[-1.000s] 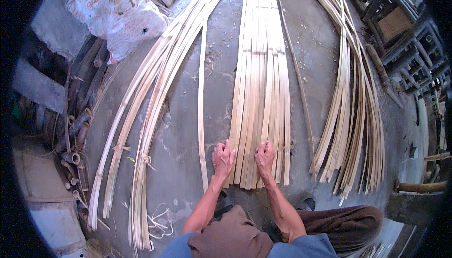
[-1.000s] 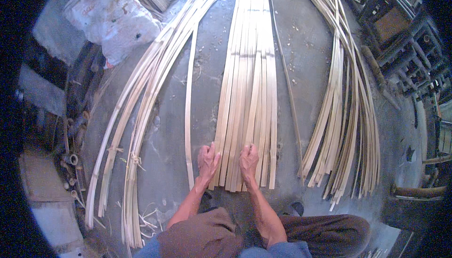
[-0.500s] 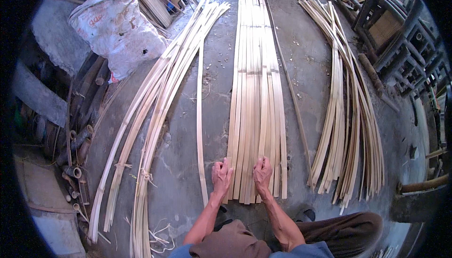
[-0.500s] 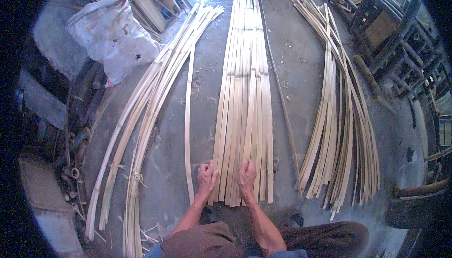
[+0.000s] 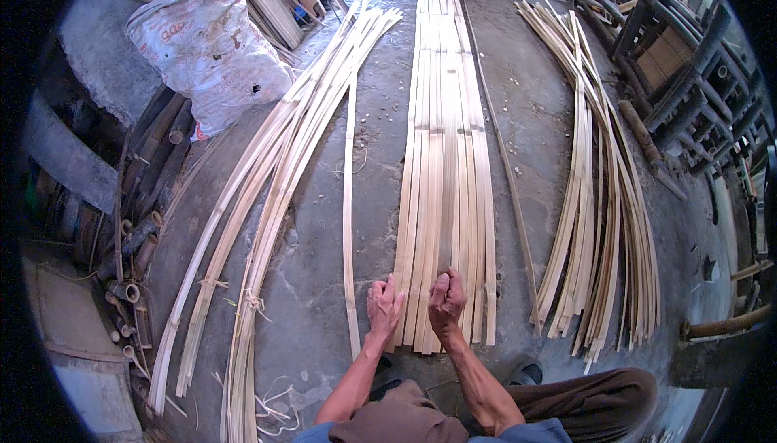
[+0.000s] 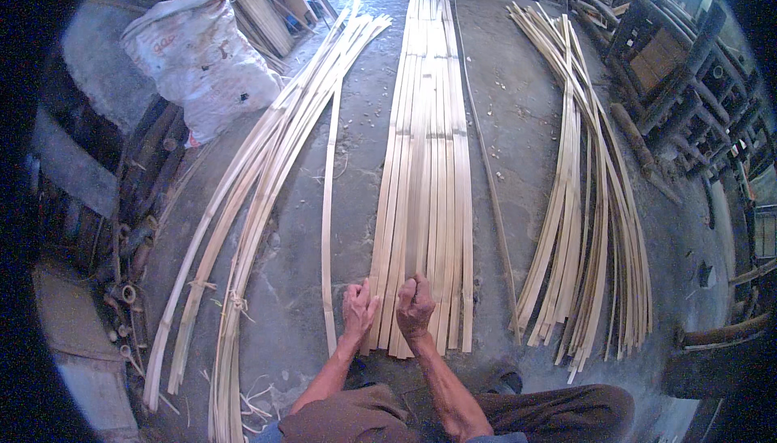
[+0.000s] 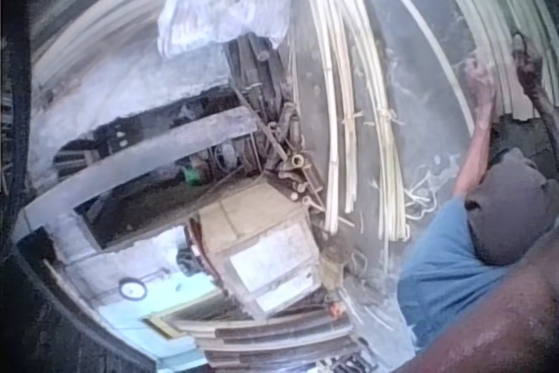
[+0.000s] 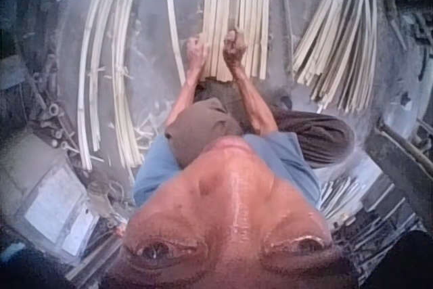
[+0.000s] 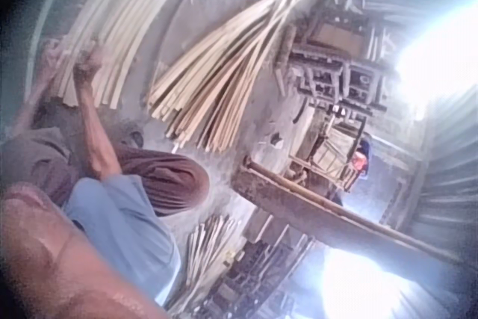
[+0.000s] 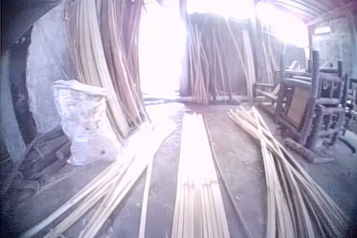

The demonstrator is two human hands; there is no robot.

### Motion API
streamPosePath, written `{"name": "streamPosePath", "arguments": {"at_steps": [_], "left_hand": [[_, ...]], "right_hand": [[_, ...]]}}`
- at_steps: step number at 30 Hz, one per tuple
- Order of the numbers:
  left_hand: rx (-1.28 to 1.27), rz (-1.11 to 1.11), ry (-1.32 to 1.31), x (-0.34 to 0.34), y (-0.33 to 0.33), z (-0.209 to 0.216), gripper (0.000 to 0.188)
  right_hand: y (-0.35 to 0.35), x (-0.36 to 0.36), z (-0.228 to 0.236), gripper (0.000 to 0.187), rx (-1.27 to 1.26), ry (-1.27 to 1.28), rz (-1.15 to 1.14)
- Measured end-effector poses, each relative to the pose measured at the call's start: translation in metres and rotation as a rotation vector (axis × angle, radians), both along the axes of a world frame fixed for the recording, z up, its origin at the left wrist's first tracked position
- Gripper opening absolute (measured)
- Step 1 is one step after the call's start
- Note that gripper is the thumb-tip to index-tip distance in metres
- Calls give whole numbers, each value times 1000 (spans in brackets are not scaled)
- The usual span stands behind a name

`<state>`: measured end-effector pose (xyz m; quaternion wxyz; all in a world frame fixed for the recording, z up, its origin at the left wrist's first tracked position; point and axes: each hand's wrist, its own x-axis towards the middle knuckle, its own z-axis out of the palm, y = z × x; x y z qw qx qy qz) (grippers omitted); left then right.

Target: The person sits on the floor and arranges long bamboo strips into a neat pile. They repeatedly pick up individual strips, align them, and place them back into the stack.

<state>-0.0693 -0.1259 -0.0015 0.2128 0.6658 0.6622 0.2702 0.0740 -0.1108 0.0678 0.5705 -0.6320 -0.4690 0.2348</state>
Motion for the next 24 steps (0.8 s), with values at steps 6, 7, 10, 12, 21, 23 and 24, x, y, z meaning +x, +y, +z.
{"name": "streamPosePath", "arguments": {"at_steps": [6,7,10,12,21,23,24], "left_hand": [[53,9,28,2,-4,0,58],[54,4,40,3,-3,1,59],[43,4,21,4,-1,2,57],[51,4,18,2,-2,-1,54],[157,321,-2,-23,12,32,52],[154,415,126,-30,19,34,53],[129,441,152,-34,22,32,55]], "right_hand": [[1,-10,13,29,-8,30,34],[1,-11,11,29,-57,64,41],[2,-17,0,31,-182,122,68],[5,-26,-7,33,-238,100,89],[5,-60,-5,33,-504,434,216],[5,-65,-7,33,-505,444,208],[5,-67,-8,33,-506,449,203]]}}
